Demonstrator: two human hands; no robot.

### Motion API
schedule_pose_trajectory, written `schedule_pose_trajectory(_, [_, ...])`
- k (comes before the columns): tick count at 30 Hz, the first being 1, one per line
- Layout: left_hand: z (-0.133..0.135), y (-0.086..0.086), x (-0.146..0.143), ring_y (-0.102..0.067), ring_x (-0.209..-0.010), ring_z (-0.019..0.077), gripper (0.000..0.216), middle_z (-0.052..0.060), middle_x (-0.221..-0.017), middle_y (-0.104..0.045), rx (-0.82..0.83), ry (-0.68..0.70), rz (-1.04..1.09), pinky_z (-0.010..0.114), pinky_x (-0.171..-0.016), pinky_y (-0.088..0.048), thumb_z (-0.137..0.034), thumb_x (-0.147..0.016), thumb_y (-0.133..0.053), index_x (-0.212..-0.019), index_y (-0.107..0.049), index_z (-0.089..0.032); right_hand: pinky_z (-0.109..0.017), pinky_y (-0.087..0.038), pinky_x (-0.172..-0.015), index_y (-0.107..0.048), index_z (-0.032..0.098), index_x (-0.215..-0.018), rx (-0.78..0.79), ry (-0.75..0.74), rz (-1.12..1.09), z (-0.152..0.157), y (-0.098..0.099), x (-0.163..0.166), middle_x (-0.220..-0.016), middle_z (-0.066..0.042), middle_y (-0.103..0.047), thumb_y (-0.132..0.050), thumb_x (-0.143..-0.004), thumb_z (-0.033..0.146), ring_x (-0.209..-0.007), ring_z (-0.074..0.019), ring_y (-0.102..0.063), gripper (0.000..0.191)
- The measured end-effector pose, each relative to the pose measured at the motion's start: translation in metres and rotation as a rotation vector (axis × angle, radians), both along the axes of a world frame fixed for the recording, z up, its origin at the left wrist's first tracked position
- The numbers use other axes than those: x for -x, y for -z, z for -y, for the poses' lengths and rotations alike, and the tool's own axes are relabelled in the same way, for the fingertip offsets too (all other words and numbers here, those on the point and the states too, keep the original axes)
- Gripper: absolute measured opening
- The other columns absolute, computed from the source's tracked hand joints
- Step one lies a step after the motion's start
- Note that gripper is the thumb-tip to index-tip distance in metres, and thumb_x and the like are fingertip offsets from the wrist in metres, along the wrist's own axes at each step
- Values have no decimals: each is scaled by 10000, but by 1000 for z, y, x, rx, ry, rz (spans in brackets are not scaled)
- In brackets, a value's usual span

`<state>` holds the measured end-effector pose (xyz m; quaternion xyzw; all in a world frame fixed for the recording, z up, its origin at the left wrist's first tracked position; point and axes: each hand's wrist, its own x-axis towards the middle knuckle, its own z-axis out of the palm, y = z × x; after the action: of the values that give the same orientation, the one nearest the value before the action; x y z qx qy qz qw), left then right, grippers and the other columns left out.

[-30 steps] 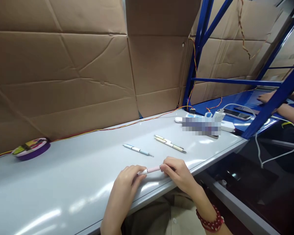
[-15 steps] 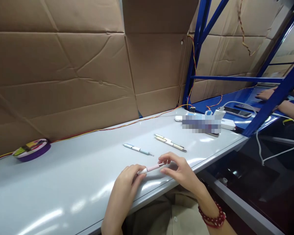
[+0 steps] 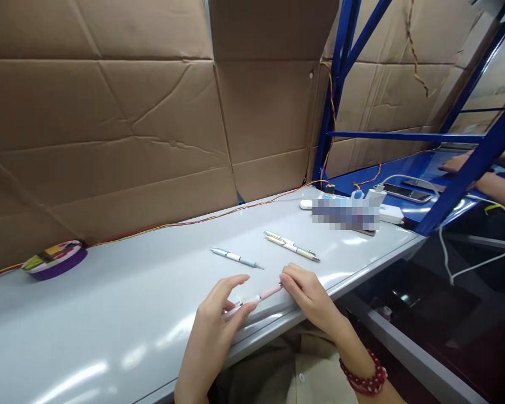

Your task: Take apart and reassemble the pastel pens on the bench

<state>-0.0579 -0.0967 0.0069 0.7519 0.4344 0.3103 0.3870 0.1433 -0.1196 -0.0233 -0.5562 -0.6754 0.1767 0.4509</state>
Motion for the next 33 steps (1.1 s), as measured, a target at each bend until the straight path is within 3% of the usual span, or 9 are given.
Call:
schedule_pose_trajectory(4, [9,-3,8,-613,-678,170,306,62,-1070,-591,115,67,416,222,-465,-493,-415,-778,-609,-1039,-573,-259,-245,-327,-556,-373,195,-592,-14,-6,-141,2,0,-4,-592,27,-381,-299,-955,378,-567,-119,-405,413])
schedule_pose_trajectory(7, [7,1,17,-615,-668,185,241,56,-956,-612,93,241,717,234,-432,-501,-476,-800,-567,-903,-623,-265,-245,-360,-607,-479,185,-642,-26,-110,-159,4,-1,-5,-645,4,-483,-349,-939,401,-625,-127,-465,389])
schedule_pose_trajectory(12, [3,10,4,-524,-515,127,374,28,-749,-621,179,442,921,238,-434,-463,-480,-896,-395,-706,-635,-264,-248,-383,-603,-552,184,-649,-50,-201,-181,7,-1,-4,-630,-7,-532,-406,-897,483,-621,-136,-498,415])
schedule_pose_trajectory(15, [9,9,-22,-541,-668,177,589,55,-723,-603,196,285,894,339,-649,-503,-625,-857,-312,-506,-530,-206,-246,-384,-589,-548,184,-617,-69,-180,-190,7,-1,-4,-602,-5,-538,-403,-889,505,-592,-132,-499,446])
schedule_pose_trajectory(18, [13,10,-43,-536,-832,197,692,70,-784,-583,297,140,999,379,-836,-448,-608,-887,-149,-389,-340,-167,-238,-379,-589,-549,184,-632,-84,-148,-159,6,0,-2,-607,0,-547,-416,-897,471,-589,-124,-499,412])
schedule_pose_trajectory(20, [11,14,-49,-522,-822,188,659,50,-593,-481,385,90,1175,371,-852,-437,-570,-903,-141,-394,-215,-160,-235,-374,-588,-554,185,-643,-73,-143,-100,5,1,1,-605,2,-550,-438,-899,435,-594,-123,-496,376])
schedule_pose_trajectory(24, [4,20,-45,-326,-453,98,553,-47,-437,-138,470,47,1552,247,-578,-460,-537,-909,-229,-509,-126,-168,-247,-373,-595,-568,188,-668,-79,-127,10,3,3,4,-618,-2,-545,-487,-879,414,-620,-137,-494,319])
schedule_pose_trajectory(27, [2,17,-34,-74,-349,71,512,-77,-419,-64,402,115,1615,168,-333,-226,-536,-921,-240,-572,-131,-178,-252,-394,-622,-558,186,-693,-117,-58,-157,3,4,0,-670,-10,-553,-390,-921,398,-651,-140,-523,354])
schedule_pose_trajectory(33, [0,13,-20,42,-314,56,537,-74,-389,-16,174,196,1593,195,-277,-46,-570,-912,-243,-589,-111,-162,-242,-386,-628,-548,184,-689,-84,72,-194,4,1,-3,-693,-8,-550,-389,-926,346,-679,-141,-527,328])
